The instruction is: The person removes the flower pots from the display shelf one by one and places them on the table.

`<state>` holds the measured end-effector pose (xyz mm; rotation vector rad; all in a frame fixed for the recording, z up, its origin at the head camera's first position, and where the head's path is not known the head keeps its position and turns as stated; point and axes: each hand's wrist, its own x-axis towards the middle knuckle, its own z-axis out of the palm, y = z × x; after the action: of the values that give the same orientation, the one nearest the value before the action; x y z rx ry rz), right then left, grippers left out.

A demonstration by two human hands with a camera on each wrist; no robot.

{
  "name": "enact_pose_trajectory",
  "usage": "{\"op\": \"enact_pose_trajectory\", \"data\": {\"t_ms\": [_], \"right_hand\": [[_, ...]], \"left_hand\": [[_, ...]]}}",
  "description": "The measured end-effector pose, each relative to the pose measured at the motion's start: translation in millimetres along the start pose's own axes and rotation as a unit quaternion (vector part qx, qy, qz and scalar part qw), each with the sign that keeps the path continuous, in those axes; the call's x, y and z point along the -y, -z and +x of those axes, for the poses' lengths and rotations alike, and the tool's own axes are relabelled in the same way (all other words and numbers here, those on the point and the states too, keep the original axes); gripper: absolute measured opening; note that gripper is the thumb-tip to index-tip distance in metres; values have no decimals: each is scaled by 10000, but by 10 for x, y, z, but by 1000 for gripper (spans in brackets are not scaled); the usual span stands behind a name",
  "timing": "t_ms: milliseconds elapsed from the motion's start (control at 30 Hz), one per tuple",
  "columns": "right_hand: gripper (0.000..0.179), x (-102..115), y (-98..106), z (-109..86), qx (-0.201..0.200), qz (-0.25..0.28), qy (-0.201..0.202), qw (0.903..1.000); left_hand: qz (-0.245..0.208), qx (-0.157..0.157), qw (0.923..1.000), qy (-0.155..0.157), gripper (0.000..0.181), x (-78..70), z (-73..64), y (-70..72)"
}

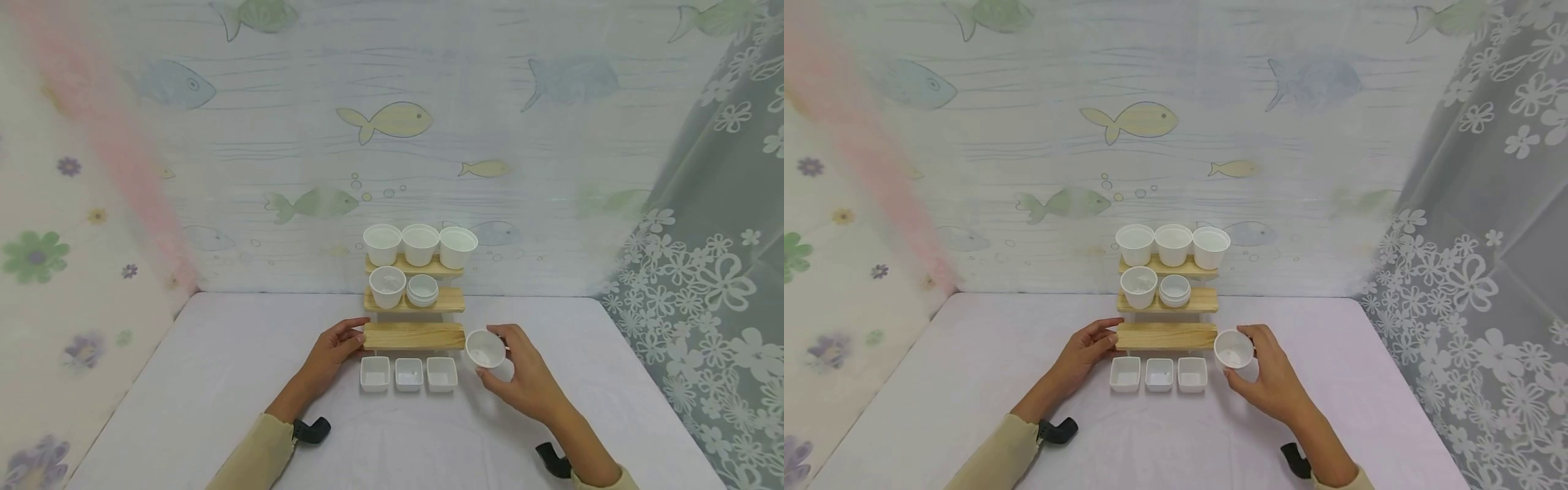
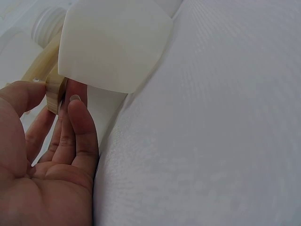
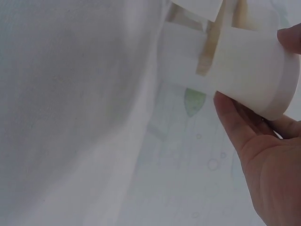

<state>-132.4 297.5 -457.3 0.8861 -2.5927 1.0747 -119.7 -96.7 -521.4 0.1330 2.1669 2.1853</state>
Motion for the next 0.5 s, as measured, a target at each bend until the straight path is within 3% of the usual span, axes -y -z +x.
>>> {"op": "enact_pose_trajectory", "data": {"t_ms": [500], "right_hand": [[75, -72, 34, -153, 240, 110, 36, 9996]], "left_hand": [[-51, -68, 10000, -38, 49, 13, -147, -108]]}}
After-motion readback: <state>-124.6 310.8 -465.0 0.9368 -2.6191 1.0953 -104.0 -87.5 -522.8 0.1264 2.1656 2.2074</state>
